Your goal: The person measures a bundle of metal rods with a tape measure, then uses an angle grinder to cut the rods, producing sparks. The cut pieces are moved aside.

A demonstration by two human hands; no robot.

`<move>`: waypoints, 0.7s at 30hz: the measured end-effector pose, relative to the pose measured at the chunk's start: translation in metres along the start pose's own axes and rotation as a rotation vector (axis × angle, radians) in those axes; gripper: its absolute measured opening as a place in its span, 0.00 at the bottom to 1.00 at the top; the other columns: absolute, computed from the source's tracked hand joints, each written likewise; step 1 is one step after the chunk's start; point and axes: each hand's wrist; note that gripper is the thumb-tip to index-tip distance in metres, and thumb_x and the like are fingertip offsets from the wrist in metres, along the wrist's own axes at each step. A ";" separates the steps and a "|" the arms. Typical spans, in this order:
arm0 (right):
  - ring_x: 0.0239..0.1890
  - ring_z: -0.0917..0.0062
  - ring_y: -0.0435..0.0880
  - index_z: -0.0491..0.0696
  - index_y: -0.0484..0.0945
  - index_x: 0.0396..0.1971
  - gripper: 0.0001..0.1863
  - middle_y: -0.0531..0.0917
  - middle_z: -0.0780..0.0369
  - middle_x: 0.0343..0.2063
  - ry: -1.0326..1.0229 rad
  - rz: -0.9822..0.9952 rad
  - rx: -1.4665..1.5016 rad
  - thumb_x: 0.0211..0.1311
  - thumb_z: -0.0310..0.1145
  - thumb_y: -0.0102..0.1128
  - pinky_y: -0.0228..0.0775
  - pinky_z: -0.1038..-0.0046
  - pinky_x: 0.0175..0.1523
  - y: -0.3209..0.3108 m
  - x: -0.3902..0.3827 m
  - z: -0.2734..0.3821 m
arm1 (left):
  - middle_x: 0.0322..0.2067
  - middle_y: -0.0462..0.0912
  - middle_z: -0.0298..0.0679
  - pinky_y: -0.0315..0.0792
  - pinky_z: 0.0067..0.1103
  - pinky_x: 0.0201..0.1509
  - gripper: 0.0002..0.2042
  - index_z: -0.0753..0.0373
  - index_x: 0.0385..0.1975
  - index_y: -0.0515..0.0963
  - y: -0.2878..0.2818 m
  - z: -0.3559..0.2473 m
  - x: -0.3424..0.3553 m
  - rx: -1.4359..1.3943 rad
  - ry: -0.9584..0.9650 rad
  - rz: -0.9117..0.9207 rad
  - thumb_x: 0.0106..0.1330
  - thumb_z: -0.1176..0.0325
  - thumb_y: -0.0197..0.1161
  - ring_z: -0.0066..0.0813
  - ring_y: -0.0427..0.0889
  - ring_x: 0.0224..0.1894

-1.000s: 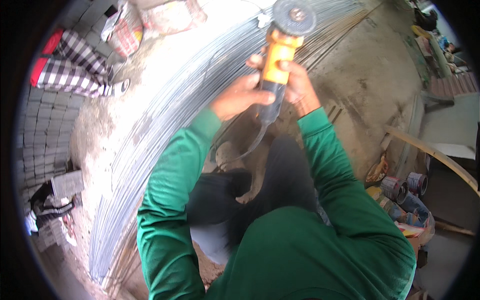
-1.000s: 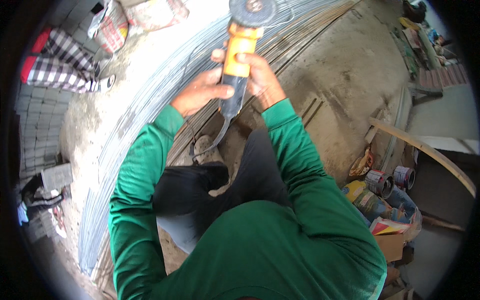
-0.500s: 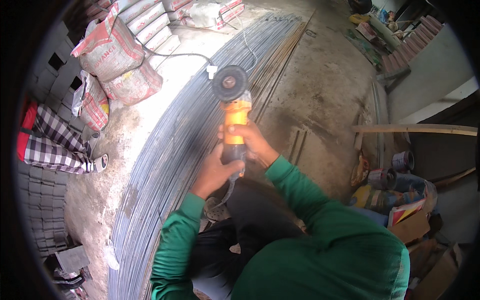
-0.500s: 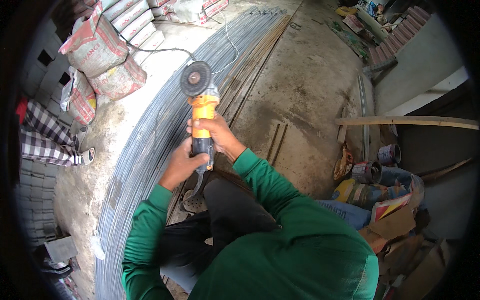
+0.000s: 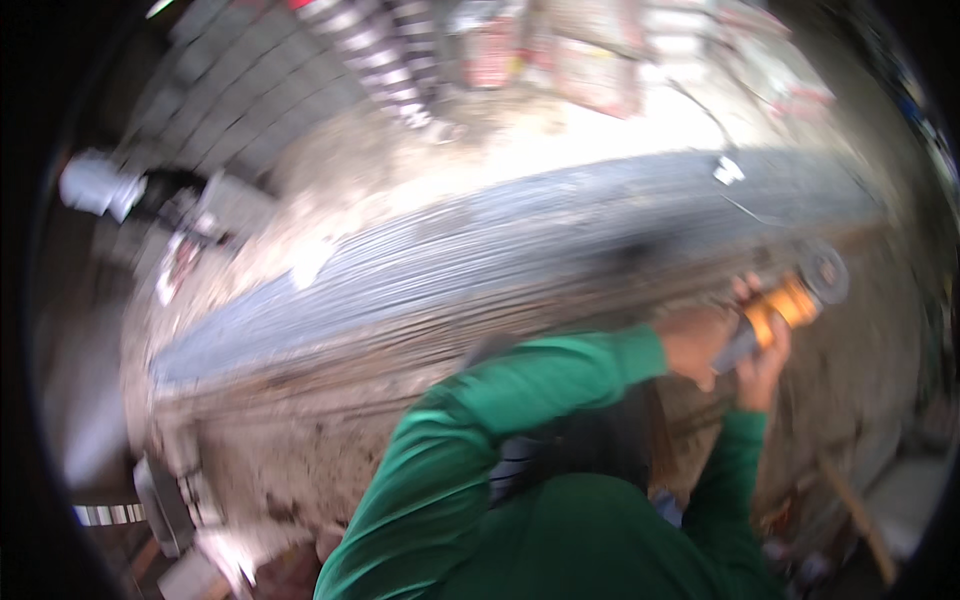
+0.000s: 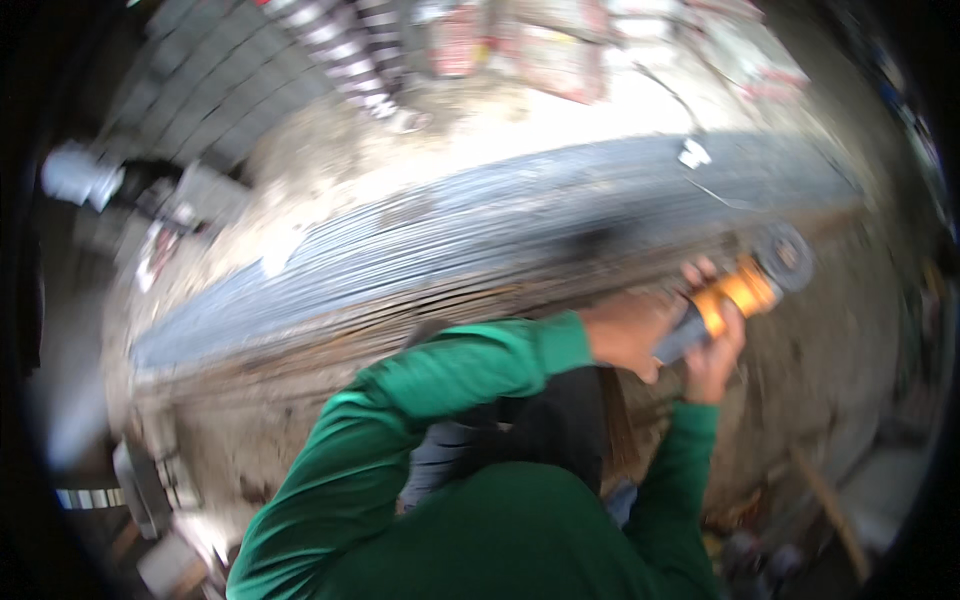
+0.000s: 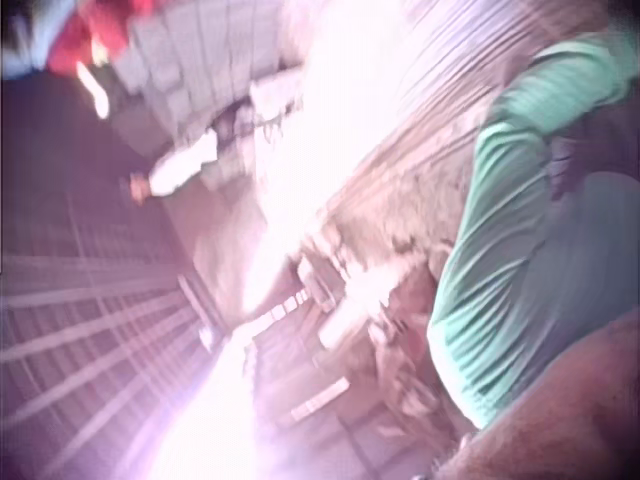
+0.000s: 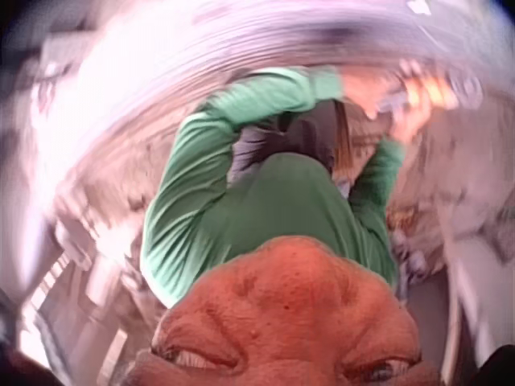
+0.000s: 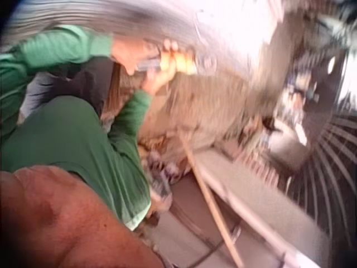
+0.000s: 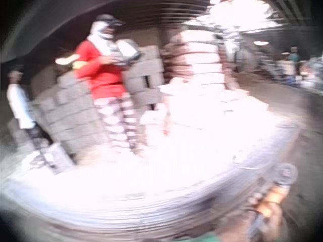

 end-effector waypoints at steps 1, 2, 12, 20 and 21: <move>0.61 0.60 0.71 0.50 0.55 0.66 0.37 0.71 0.51 0.58 0.001 -0.004 0.007 0.58 0.42 0.56 0.66 0.58 0.59 -0.008 -0.002 -0.001 | 0.36 0.79 0.51 0.72 0.36 0.47 0.30 0.69 0.39 0.72 -0.005 -0.006 -0.006 0.092 0.019 0.023 0.36 0.61 0.75 0.49 0.80 0.44; 0.56 0.62 0.73 0.46 0.54 0.67 0.38 0.73 0.52 0.56 -0.001 -0.043 0.030 0.58 0.42 0.56 0.66 0.62 0.58 -0.025 -0.003 -0.003 | 0.36 0.80 0.50 0.73 0.35 0.47 0.31 0.70 0.40 0.72 -0.009 -0.012 -0.009 0.099 -0.024 0.099 0.36 0.61 0.76 0.48 0.80 0.43; 0.50 0.67 0.74 0.38 0.66 0.53 0.23 0.75 0.56 0.43 0.017 0.036 0.028 0.63 0.37 0.53 0.65 0.65 0.59 -0.099 0.021 0.015 | 0.33 0.82 0.45 0.71 0.32 0.44 0.21 0.69 0.38 0.77 0.098 0.007 0.005 0.588 -0.011 -0.528 0.46 0.62 0.65 0.38 0.81 0.40; 0.47 0.64 0.77 0.36 0.65 0.56 0.24 0.77 0.52 0.44 -0.066 -0.069 -0.103 0.64 0.35 0.51 0.68 0.63 0.56 -0.103 0.041 0.018 | 0.32 0.83 0.43 0.71 0.37 0.45 0.19 0.66 0.38 0.77 0.074 0.015 0.013 0.541 0.013 -0.370 0.47 0.63 0.65 0.42 0.82 0.39; 0.48 0.64 0.77 0.36 0.65 0.57 0.25 0.77 0.52 0.44 -0.083 -0.074 -0.128 0.64 0.35 0.50 0.69 0.63 0.56 -0.101 0.039 0.017 | 0.32 0.83 0.42 0.71 0.37 0.45 0.19 0.66 0.38 0.77 0.074 0.017 0.014 0.532 0.021 -0.364 0.46 0.64 0.66 0.43 0.83 0.39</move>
Point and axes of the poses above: each hand's wrist, its own x-axis towards the middle knuckle, its own y-axis out of the palm, z = x × y
